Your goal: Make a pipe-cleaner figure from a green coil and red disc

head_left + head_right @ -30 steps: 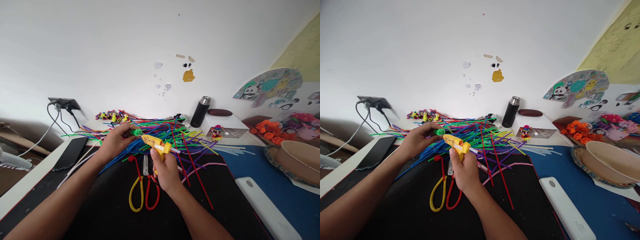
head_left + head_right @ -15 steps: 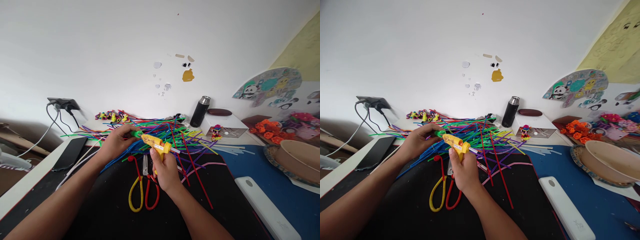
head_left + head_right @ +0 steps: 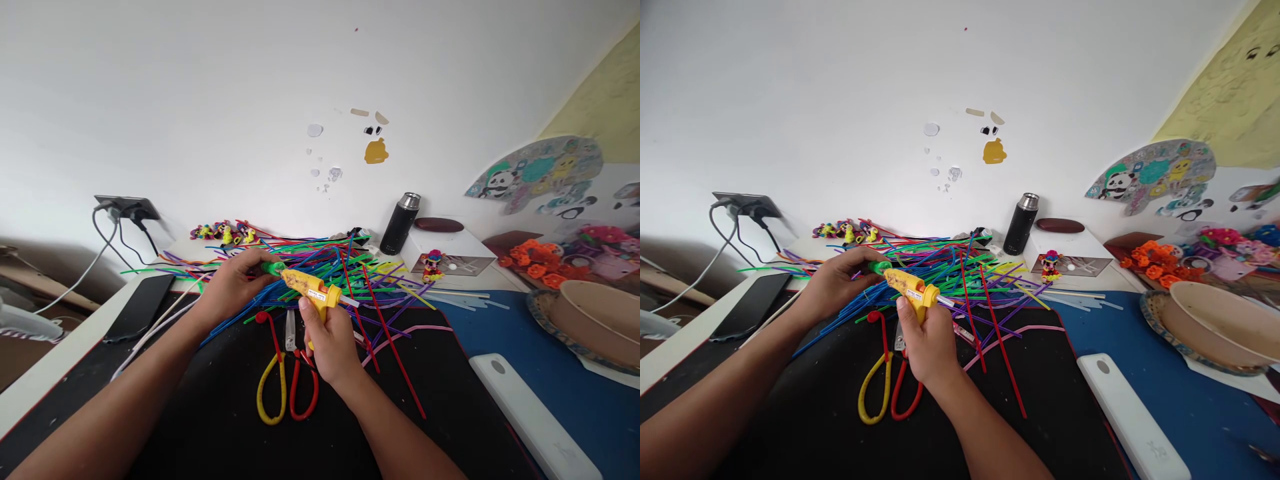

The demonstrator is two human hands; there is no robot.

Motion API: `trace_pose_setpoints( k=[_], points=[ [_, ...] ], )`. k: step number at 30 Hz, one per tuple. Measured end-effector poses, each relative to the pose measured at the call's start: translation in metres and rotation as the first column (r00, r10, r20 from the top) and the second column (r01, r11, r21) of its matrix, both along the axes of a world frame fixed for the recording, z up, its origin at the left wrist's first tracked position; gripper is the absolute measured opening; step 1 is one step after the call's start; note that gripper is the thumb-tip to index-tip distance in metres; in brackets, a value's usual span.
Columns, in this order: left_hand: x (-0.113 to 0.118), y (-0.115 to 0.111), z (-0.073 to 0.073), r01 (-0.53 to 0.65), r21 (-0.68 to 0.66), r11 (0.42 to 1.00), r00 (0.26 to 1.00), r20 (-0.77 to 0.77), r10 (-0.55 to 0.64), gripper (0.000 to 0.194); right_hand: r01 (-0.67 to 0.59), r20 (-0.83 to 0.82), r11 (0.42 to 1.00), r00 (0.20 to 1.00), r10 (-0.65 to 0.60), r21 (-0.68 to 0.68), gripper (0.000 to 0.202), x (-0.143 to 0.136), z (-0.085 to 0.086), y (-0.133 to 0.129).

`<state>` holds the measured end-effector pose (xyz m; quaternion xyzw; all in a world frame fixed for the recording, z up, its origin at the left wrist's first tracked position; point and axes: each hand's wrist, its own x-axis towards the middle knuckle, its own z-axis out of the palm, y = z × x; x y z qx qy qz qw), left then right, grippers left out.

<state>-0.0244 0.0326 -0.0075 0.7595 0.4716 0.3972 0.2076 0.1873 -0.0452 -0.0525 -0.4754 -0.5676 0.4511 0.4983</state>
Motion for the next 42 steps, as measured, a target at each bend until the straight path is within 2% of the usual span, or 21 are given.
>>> trace_pose_setpoints(
  k=[11,24,33,42],
  points=[
    [-0.0005,0.0001,0.0007,-0.007,-0.057,0.998,0.997,0.082,0.011,0.034,-0.004,-0.027,1.0,1.0,0.004,-0.014,0.065,-0.0012,-0.0017,0.0011],
    [-0.0047,0.003,-0.0059,-0.017,-0.049,0.999,0.997,0.08,0.021,0.036,-0.114,-0.227,0.99,0.969,0.094,-0.078,0.065,-0.0004,0.0039,0.0014],
    [-0.0017,0.002,-0.003,-0.014,-0.071,0.997,0.995,0.098,0.021,0.041,-0.071,-0.186,0.996,0.981,0.06,-0.057,0.067,-0.0022,0.0019,0.0015],
    [-0.0029,0.0025,-0.0047,0.0,-0.061,0.998,0.994,0.111,0.007,0.036,-0.052,-0.148,0.999,0.988,0.05,-0.01,0.063,-0.0026,-0.0013,0.0]
  ],
)
